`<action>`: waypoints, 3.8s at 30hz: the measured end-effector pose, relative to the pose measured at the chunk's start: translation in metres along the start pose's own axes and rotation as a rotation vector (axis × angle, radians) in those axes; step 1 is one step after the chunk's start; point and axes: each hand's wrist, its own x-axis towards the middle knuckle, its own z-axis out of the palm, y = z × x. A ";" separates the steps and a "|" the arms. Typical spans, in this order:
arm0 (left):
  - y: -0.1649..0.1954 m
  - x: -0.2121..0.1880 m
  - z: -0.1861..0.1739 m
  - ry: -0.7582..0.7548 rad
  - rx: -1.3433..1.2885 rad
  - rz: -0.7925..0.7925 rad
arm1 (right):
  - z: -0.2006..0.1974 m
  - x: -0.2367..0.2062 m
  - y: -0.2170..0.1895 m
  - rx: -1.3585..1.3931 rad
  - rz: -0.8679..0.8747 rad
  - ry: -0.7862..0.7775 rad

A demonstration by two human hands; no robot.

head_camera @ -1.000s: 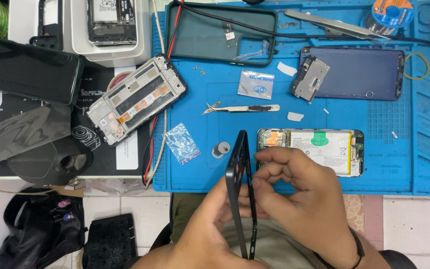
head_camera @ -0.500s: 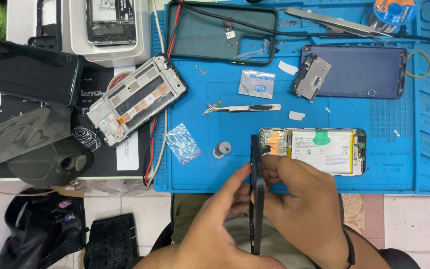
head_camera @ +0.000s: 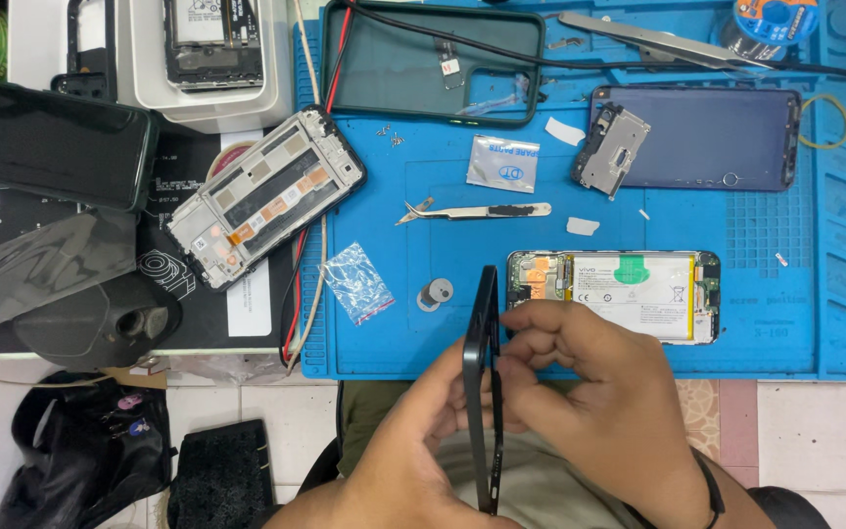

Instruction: The person works at a repair bench reassembling a smartphone. They peel protective film and adhesive pieces, fit a small component into the phone's midframe, press parts into place, and handle the frame, battery and camera module while aligning internal parts by hand.

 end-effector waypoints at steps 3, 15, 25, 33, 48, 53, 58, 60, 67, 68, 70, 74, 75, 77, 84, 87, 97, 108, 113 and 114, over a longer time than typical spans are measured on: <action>-0.008 -0.003 -0.001 -0.011 0.037 0.055 | 0.000 -0.001 0.002 0.192 0.065 -0.054; -0.010 -0.001 0.000 -0.046 0.055 0.062 | 0.002 0.001 0.004 -0.085 -0.063 0.072; -0.009 -0.010 -0.011 -0.091 -0.101 0.102 | 0.001 0.002 0.006 -0.029 -0.023 0.109; 0.010 -0.020 -0.037 0.132 -0.368 0.382 | -0.030 0.002 0.013 0.086 -0.024 0.211; 0.007 -0.025 -0.040 0.166 -0.180 0.307 | -0.025 0.022 -0.001 -0.399 -0.264 -0.111; -0.014 -0.013 -0.026 0.037 -0.120 0.268 | 0.001 0.022 0.012 -0.242 -0.198 -0.244; -0.022 -0.008 -0.024 0.004 -0.122 0.170 | 0.019 0.021 0.032 -0.197 -0.180 -0.184; -0.023 -0.007 -0.026 -0.004 -0.154 0.137 | 0.019 0.022 0.036 -0.172 -0.172 -0.184; -0.014 -0.007 -0.025 -0.030 -0.202 0.106 | 0.003 0.028 0.016 -0.347 -0.214 -0.187; -0.010 -0.007 -0.026 0.006 -0.202 0.096 | -0.002 0.032 0.009 -0.371 -0.210 -0.172; -0.004 -0.008 -0.030 0.064 -0.215 0.074 | -0.011 0.042 -0.009 -0.469 -0.255 -0.149; -0.013 -0.010 -0.034 0.127 -0.222 0.129 | -0.012 0.077 -0.051 -0.707 -0.402 -0.127; -0.021 -0.008 -0.035 0.135 -0.214 0.153 | -0.007 0.089 -0.063 -0.750 -0.441 -0.118; -0.042 -0.002 -0.035 0.155 -0.198 0.202 | 0.010 0.106 -0.085 -0.738 -0.548 -0.134; -0.112 0.047 -0.064 0.035 -0.465 0.275 | 0.079 0.152 -0.128 -0.942 -0.698 -0.437; -0.133 0.063 -0.071 0.038 -0.438 0.324 | 0.103 0.170 -0.128 -1.124 -0.663 -0.560; -0.106 0.035 -0.072 0.132 -0.664 0.470 | 0.122 0.178 -0.109 -1.310 -0.589 -0.554; -0.059 0.018 -0.071 0.104 -0.768 0.505 | 0.052 0.163 -0.107 -0.909 -0.483 -0.549; -0.019 -0.029 -0.070 0.146 -0.379 0.615 | 0.015 0.141 -0.080 -0.818 -0.440 -0.659; -0.010 -0.028 -0.077 0.148 -0.412 0.612 | 0.012 0.140 -0.077 -0.787 -0.455 -0.680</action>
